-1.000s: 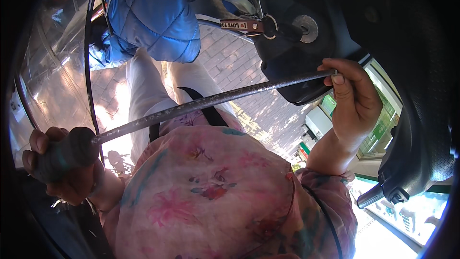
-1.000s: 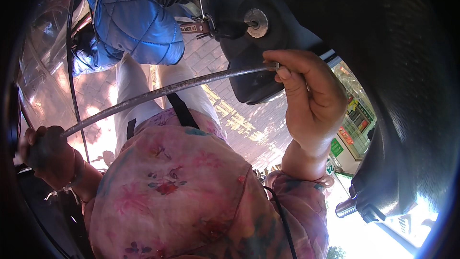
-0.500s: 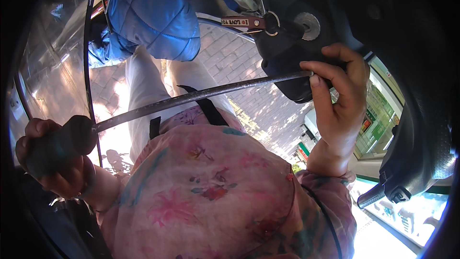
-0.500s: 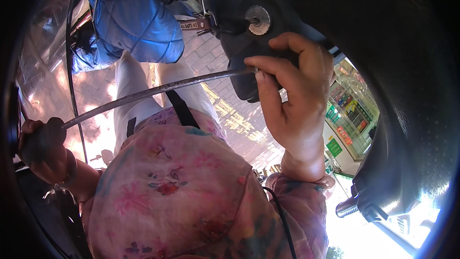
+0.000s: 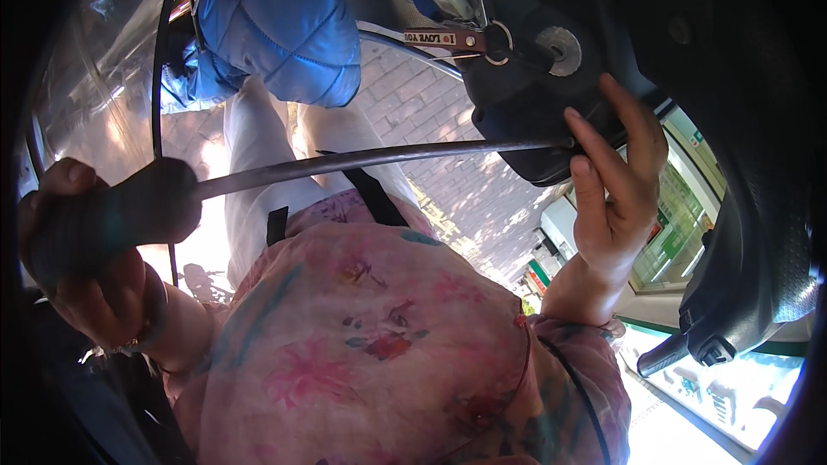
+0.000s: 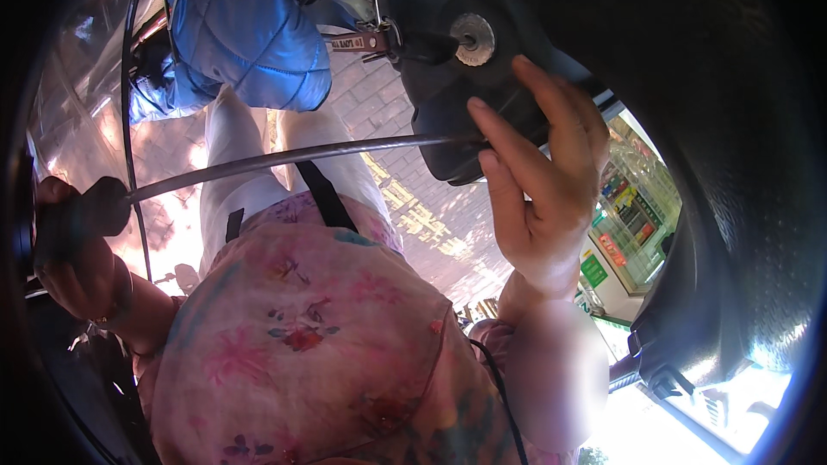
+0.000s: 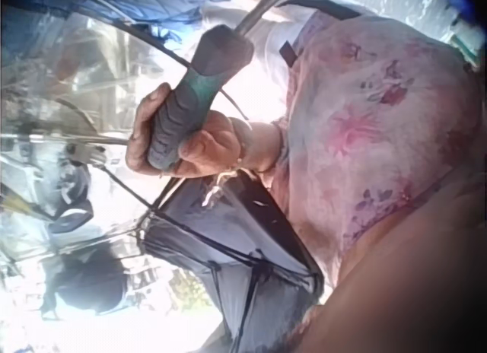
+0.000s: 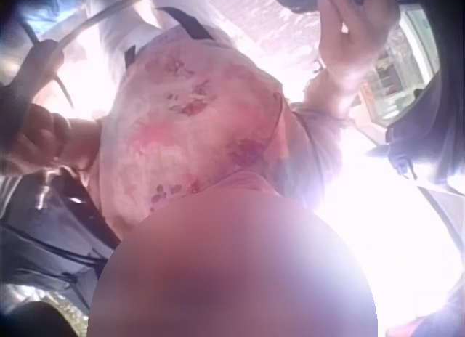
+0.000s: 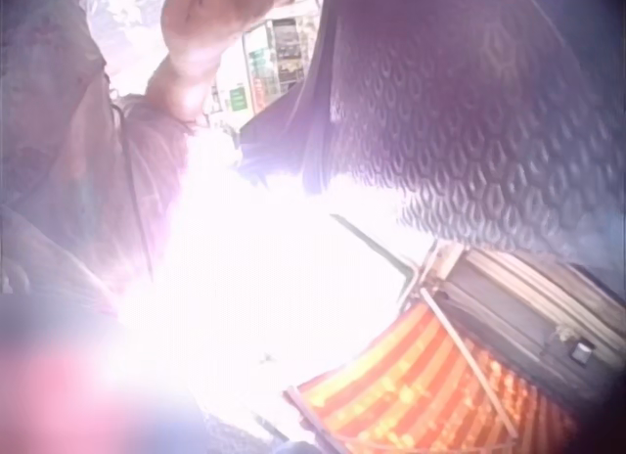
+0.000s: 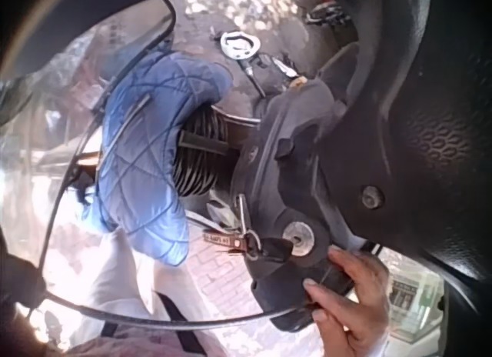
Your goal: The person adjusts the front fairing of a scooter, then uses a screwdriver to tighten screws on the handlebar assembly and dashboard area. The person works on the scooter outdoors on a paved surface.
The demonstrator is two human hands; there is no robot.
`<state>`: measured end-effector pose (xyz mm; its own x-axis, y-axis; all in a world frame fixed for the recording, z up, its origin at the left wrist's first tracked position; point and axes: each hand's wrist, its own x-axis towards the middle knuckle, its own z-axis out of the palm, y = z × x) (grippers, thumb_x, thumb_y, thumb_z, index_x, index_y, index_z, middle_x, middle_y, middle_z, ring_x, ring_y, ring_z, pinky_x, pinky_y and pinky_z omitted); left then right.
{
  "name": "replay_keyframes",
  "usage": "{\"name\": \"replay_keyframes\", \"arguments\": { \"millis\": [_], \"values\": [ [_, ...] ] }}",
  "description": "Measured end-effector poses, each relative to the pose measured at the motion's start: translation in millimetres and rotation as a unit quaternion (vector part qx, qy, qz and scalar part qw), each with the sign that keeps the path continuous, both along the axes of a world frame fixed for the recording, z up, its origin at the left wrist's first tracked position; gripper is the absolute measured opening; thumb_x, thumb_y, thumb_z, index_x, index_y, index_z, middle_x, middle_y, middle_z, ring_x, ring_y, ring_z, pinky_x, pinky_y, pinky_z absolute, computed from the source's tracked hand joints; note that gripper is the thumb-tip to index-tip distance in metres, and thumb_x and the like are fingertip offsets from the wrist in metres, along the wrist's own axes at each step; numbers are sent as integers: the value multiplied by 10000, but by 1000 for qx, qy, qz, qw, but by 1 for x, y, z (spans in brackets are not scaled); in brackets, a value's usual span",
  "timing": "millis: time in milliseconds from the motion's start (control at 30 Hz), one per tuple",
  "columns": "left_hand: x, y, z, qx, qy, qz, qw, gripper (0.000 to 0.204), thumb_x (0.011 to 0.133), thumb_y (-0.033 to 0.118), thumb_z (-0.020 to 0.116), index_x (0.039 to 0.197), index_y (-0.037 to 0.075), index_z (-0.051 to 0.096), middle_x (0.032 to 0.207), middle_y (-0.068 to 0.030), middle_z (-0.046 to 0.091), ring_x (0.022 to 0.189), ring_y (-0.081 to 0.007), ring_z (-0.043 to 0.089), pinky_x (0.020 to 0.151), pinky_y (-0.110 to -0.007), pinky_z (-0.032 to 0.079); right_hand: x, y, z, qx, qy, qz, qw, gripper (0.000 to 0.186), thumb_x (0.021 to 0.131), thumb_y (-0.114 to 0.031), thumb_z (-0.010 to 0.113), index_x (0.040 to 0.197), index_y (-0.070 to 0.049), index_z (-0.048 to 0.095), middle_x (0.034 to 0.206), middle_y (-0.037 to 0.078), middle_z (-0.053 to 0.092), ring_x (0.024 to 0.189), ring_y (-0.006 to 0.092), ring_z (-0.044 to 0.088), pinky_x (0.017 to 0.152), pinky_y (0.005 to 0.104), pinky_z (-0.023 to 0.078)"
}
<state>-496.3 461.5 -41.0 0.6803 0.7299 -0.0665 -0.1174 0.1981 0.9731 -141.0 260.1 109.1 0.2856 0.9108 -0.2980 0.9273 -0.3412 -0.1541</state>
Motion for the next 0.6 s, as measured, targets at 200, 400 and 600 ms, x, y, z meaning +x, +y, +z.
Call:
{"name": "replay_keyframes", "arguments": {
  "millis": [200, 400, 600],
  "values": [
    [31, 1, 15, 94, 70, -13, 993, 539, 889, 303, 452, 1288, -56, 400, 1128, -266, 540, 974, -291, 573, 802, -291, 484, 15, -16, -15, 249, 50, -74, 964, 315, 930, -114, 412, 1117, 63, 593, 1157, 177, 600, 1127, 259, 501, 1006, 362, 333],
    [62, 11, 18, 196, 55, 13, 979, 288, 926, 128, 449, 1140, -48, 528, 1091, -161, 597, 939, -213, 600, 803, -241, 470, 29, -18, -50, 395, 71, 24, 916, 250, 907, -63, 347, 1113, 45, 438, 978, 236, 628, 969, 292, 570, 967, 412, 386],
    [66, 13, 8, 9, -27, 85, 996, 311, 948, 169, 510, 1198, -15, 528, 1142, -171, 598, 1024, -233, 600, 865, -255, 471, 21, -3, -52, 383, 141, 110, 906, 188, 874, -70, 405, 1031, 30, 430, 908, 247, 622, 860, 324, 616, 843, 449, 479]
  ]
}}
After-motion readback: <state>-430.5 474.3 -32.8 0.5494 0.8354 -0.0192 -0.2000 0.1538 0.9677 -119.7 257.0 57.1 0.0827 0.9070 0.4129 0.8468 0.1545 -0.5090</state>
